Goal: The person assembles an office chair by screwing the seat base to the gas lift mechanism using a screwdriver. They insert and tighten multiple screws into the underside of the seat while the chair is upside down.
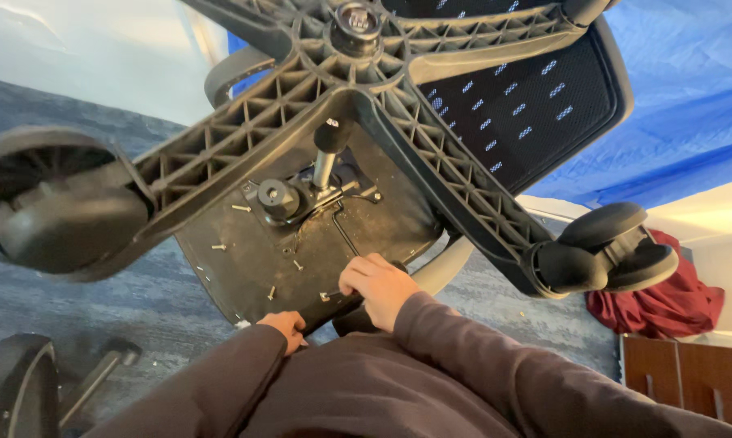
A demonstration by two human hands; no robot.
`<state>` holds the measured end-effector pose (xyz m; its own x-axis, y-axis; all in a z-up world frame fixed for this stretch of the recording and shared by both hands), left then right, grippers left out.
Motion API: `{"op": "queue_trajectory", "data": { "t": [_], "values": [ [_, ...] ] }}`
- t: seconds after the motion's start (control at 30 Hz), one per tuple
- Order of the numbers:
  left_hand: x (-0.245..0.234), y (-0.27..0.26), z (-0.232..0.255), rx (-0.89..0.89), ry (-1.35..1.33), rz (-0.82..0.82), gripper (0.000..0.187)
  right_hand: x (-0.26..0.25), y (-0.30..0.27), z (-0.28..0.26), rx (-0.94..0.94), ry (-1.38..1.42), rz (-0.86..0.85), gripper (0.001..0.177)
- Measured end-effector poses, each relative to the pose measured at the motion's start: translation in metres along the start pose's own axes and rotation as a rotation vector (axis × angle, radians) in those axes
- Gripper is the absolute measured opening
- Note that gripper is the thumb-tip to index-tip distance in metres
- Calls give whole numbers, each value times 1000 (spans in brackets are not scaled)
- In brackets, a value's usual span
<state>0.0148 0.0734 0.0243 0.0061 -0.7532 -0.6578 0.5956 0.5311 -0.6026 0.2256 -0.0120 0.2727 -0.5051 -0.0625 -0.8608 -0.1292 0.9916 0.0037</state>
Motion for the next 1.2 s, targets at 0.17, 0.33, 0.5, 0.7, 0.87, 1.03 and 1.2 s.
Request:
{"op": "queue_trajectory", "data": {
  "t": [0.17,0.33,0.5,0.7,0.87,1.03,1.2],
  "values": [
    [-25,-21,14,-17,-79,52,31,9,-7,-12,42,117,87,28],
    [-52,-30,43,174,-244,242,38,8,-13,-24,136,93,222,18],
    [-65,-23,65,256,-231,259,42,13,-13,-19,148,6,318,20],
    [-69,-1,76,247,-104,255,16,32,-10,-9,143,-78,354,21],
    [-71,0,67,237,-191,212,25,35,-3,-8,132,-119,355,21],
    [-67,9,57,350,-160,281,12,34,8,-6,109,-135,301,23],
    [-63,12,55,370,-192,284,24,30,14,3,127,-127,248,21]
  ]
}}
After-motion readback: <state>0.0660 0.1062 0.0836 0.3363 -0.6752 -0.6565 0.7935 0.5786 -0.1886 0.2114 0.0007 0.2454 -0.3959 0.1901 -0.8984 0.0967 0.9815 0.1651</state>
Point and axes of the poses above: each hand's wrist, its own y-axis towards the middle knuckle, its own x-axis out of the palm, z = x × y, the point moved 2 cm from there along y, towards the middle knuckle, and after that the axes turned 2 degrees about z, right-handed, at the moved point
